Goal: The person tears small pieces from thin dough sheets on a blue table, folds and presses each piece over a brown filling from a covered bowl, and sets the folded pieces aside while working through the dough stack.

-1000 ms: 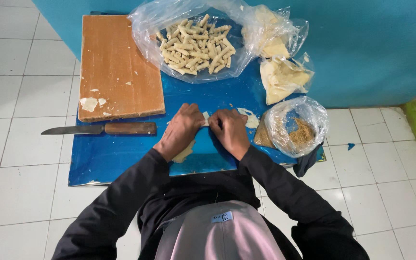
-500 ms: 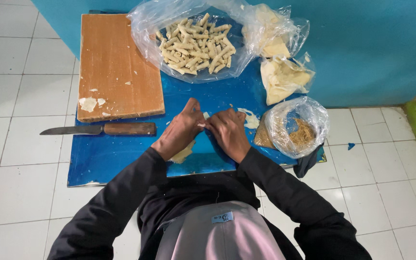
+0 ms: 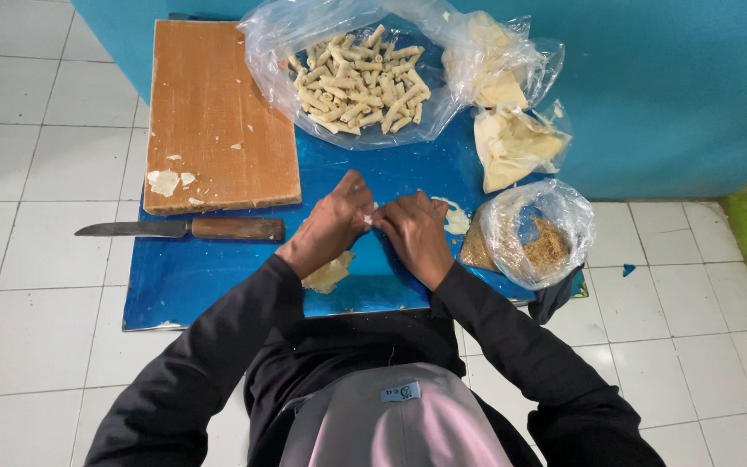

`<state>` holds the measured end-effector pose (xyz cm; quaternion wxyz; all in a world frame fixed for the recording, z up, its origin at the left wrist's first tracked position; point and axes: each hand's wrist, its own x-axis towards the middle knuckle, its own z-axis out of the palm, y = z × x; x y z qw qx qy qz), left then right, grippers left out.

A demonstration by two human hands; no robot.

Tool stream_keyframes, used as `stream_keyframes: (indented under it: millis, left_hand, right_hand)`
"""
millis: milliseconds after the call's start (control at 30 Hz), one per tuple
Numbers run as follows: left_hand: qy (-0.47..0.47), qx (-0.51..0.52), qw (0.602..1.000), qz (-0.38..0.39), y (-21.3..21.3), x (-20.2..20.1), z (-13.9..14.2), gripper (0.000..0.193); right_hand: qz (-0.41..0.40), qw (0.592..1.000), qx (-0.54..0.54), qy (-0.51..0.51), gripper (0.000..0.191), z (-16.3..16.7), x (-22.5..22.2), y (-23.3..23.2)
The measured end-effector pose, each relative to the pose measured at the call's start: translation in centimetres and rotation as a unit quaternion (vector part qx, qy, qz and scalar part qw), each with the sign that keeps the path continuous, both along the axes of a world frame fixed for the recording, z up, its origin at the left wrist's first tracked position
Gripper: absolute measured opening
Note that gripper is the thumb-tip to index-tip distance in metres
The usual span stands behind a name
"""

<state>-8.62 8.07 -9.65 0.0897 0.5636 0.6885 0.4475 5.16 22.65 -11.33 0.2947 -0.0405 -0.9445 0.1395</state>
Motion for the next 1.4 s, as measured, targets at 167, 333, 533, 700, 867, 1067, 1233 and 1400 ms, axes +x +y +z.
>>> stream_keyframes:
  millis: [167,333,533,700,867,1067,1233,1400]
  left_hand:
    - [0.04,0.008,0.999,0.009,-0.2,0.5,1.0,0.011]
    - [0.031,0.018,0.999,0.019,-0.1,0.3,1.0,0.007]
    - [0.072,0.035,0.997,0.011,-0.3,0.3,0.5,0.011]
    - [0.103,0.062,0.992,0.028,0.1,-0.1,0.0,0.007]
    - [0.088,0.033,0.992,0.083,-1.2,0.7,0.8,0.011]
    - [0.118,0.003,0.97,0.213,-7.2,3.6,2.5,0.017]
    - [0.147,-0.032,0.93,0.335,-10.9,5.7,2.1,0.03]
    - [0.13,-0.056,0.917,0.373,-12.0,6.8,1.3,0.033]
  right_hand:
    - [-0.024,1.0,0.013,0.006,0.01,-0.4,-0.1,-0.2]
    - [-0.009,0.996,0.08,0.03,0.016,-0.4,0.2,-0.3]
    - [-0.037,0.992,0.117,0.004,0.014,0.1,0.2,-0.4]
    - [-0.045,0.986,0.162,0.009,0.039,0.9,1.6,-1.8]
    - [-0.083,0.978,0.194,-0.01,0.043,0.8,1.5,-2.3]
    - [-0.059,0.99,0.127,-0.033,0.044,0.5,-0.6,-0.4]
    - [-0.027,0.991,0.127,0.004,0.033,-0.8,-1.3,0.5]
    - [0.043,0.998,-0.013,-0.05,0.034,0.4,-3.6,0.7]
